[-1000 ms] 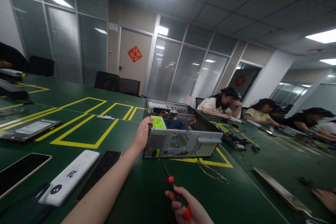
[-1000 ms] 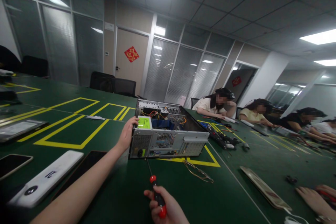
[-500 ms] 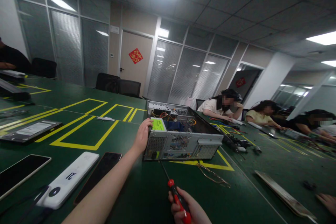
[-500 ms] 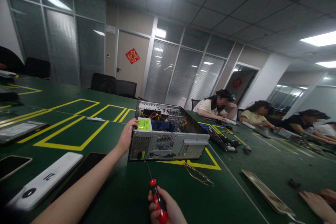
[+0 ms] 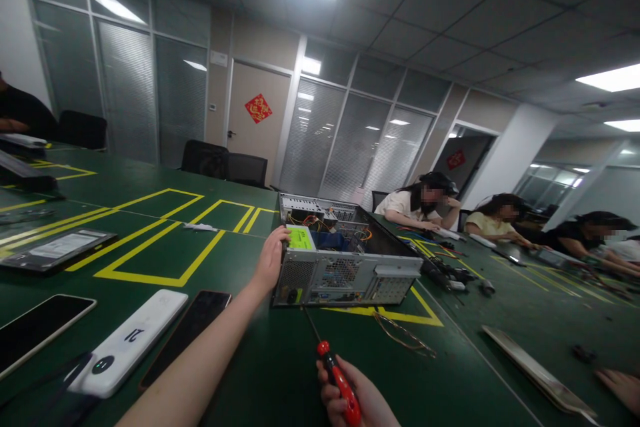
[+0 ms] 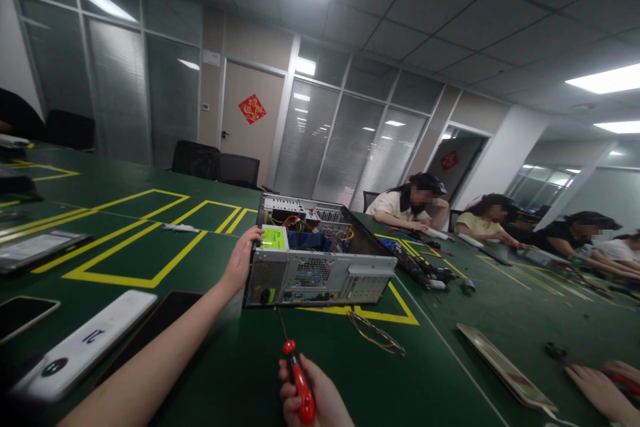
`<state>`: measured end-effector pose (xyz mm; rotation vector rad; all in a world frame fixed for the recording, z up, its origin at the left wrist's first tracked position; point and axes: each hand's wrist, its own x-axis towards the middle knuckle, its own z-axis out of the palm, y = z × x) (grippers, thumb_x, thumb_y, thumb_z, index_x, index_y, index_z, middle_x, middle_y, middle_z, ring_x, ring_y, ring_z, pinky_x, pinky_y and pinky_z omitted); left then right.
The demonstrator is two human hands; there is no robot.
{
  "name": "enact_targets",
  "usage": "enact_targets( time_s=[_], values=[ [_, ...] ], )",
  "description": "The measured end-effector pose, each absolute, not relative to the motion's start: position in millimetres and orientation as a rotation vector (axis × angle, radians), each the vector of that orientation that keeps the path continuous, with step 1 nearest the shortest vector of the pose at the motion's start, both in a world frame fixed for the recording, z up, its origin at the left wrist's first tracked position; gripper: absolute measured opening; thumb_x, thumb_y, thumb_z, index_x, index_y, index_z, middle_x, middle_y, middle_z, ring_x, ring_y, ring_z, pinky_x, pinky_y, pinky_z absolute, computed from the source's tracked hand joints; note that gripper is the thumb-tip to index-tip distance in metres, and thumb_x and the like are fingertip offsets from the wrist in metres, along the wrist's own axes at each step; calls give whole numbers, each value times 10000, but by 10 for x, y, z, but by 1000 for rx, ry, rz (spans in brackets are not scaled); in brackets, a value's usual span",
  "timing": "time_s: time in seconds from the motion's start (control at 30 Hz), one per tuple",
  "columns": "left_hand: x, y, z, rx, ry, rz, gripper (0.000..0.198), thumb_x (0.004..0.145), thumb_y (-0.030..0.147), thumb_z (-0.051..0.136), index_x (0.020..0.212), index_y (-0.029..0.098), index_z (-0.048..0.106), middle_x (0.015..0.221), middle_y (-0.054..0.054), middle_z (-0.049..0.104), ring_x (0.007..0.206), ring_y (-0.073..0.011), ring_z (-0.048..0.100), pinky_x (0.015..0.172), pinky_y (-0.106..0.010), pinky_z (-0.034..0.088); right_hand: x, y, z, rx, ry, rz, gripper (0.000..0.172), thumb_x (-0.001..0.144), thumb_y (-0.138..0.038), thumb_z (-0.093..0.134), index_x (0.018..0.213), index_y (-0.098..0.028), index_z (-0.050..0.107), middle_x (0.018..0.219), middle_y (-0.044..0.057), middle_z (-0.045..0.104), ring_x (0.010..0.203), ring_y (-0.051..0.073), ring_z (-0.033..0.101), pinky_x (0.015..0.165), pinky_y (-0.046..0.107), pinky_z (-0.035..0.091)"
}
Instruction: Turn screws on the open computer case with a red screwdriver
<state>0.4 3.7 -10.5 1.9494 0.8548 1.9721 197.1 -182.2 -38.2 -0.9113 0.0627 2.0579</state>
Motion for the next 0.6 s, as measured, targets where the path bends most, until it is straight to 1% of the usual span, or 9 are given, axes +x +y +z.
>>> enact_targets(
  time_s=[0.17, 0.3, 0.43, 0.6],
  values=[
    [10, 56, -125, 1930, 859, 1982, 402, 956, 413, 216, 941, 193, 552, 1144, -97, 601, 1207, -205, 496, 1068, -438, 364, 2017, -1791, -427, -834, 95, 2070, 183, 856, -276, 574, 827, -96, 574, 619, -5, 549, 423, -5, 422, 373, 53, 272],
    [13, 55, -118, 1926, 851, 1988, 406, 955, 423, 215, 942, 195, 552, 1139, -93, 603, 1215, -205, 491, 1066, -434, 367, 2027, -1776, -451, -823, 92, 2101, 243, 816, -332, 635, 849, -99, 575, 613, -16, 535, 421, -6, 420, 364, 53, 258],
    [17, 46, -106, 1914, 846, 1996, 407, 953, 429, 217, 936, 198, 552, 1133, -94, 604, 1209, -207, 494, 1065, -433, 368, 2010, -1781, -458, -845, 67, 2093, 201, 851, -280, 587, 862, -79, 575, 610, -7, 540, 428, -1, 439, 360, 50, 271],
    [17, 55, -115, 1923, 846, 1991, 399, 955, 410, 223, 938, 191, 556, 1136, -99, 605, 1210, -210, 493, 1066, -440, 367, 1989, -1784, -457, -900, 23, 2096, 264, 882, -309, 533, 903, -50, 581, 606, 3, 554, 428, 12, 464, 368, 66, 317]
  ],
)
